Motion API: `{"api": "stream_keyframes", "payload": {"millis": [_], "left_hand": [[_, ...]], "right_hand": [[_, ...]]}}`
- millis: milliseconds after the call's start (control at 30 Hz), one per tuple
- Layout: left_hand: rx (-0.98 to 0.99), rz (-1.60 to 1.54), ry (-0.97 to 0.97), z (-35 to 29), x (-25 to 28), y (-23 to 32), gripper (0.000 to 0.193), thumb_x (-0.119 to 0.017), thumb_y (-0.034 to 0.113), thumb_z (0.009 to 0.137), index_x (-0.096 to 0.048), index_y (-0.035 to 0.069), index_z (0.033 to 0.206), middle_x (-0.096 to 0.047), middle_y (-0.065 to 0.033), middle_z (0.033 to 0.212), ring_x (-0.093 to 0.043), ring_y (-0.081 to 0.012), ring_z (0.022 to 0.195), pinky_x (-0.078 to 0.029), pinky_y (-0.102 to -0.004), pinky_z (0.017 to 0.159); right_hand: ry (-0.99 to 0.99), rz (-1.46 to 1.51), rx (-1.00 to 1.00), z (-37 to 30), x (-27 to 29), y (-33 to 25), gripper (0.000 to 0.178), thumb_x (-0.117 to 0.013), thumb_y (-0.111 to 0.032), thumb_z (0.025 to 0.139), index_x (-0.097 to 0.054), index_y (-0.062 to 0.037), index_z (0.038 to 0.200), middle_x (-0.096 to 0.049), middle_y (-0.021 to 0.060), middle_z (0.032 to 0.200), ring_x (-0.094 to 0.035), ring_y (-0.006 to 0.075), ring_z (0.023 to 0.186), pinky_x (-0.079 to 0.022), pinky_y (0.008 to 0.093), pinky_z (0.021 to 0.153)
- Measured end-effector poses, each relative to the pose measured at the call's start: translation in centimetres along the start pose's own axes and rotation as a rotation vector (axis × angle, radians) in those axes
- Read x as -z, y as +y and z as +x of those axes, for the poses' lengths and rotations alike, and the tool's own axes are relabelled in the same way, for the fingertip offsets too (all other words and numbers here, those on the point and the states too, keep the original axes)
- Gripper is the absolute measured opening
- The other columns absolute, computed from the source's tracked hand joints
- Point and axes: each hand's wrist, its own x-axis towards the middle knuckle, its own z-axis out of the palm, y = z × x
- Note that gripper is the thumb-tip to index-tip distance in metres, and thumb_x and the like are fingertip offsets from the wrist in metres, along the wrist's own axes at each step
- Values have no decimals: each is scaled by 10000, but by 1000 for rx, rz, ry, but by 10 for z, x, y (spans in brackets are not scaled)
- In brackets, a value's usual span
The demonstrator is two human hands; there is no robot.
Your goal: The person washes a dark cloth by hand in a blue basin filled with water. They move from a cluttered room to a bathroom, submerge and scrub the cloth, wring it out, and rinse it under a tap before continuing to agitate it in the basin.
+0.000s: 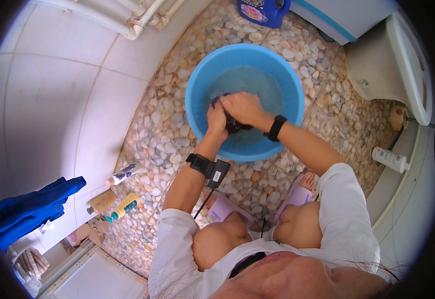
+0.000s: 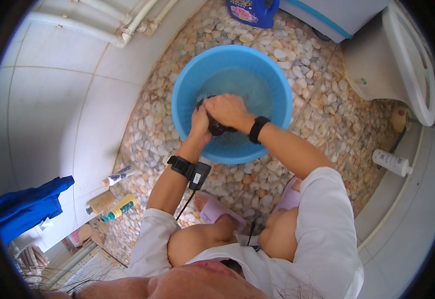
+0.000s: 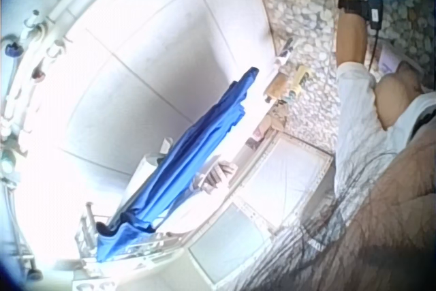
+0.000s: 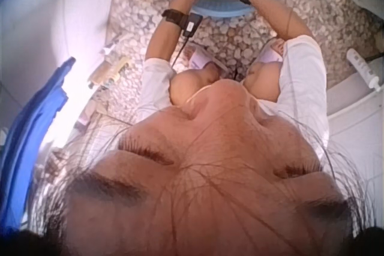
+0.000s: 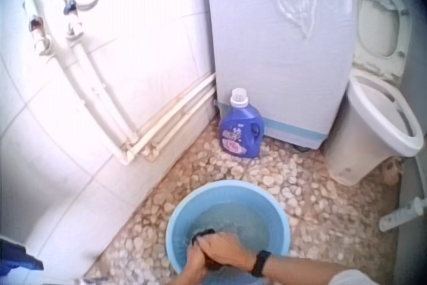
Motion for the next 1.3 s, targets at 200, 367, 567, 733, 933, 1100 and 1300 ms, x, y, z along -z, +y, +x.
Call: {"api": "stream_keyframes", "payload": {"millis": [200, 367, 567, 733, 933, 1100, 1300], "left_hand": [[-165, 279, -60, 0, 10, 2, 539, -619, 285, 906, -390, 32, 1324, -566, -103, 1176, -598, -199, 995, -501, -377, 839], [0, 261, 45, -15, 18, 25, 795, -655, 347, 874, -212, 47, 1461, -364, -158, 1423, -369, -310, 1302, -339, -475, 1046], [216, 15, 22, 10, 38, -1, 749, -596, 456, 894, -256, 95, 1455, -326, -145, 1458, -357, -331, 1287, -290, -479, 1085], [271, -89, -135, 8, 22, 7, 675, -461, 622, 910, -438, 113, 1352, -451, -120, 1378, -459, -305, 1209, -340, -473, 1052], [269, -260, -295, 18, 15, 15, 587, -507, 536, 916, -479, 107, 1316, -555, -107, 1222, -561, -270, 1099, -466, -445, 936], [82, -303, -144, 12, 4, 5, 315, -602, 309, 916, -536, 136, 1171, -605, -88, 1056, -623, -239, 944, -529, -410, 808], [89, -140, -75, 16, 8, 5, 404, -503, 326, 964, -500, 24, 1232, -580, -134, 1130, -600, -258, 1012, -515, -404, 853]], "right_hand": [[-155, -267, -260, 27, 5, 71, 270, -484, -210, 888, -671, -28, 958, -678, 194, 1002, -644, 397, 944, -514, 480, 827], [-77, -126, -410, 34, 3, 102, 384, -518, -171, 867, -562, -35, 1224, -630, 231, 1125, -605, 396, 1063, -473, 479, 926], [-237, -218, -259, 30, -29, 63, 479, -575, -266, 843, -524, -71, 1278, -605, 221, 1181, -568, 391, 1132, -446, 441, 972], [-239, 275, -250, 24, -17, 46, 440, -615, -188, 734, -582, -37, 1146, -630, 222, 1111, -588, 359, 1075, -458, 395, 907], [-135, 663, 10, -9, 6, -17, 332, -601, -147, 740, -553, -19, 1042, -622, 207, 965, -606, 366, 912, -462, 416, 793], [-115, 687, 66, -16, 20, -26, 301, -605, -224, 828, -561, 22, 996, -633, 227, 926, -619, 367, 866, -465, 431, 783], [-8, 136, -32, 1, -4, -1, 352, -471, -298, 900, -687, -23, 860, -670, 227, 910, -639, 425, 810, -496, 508, 735]]}}
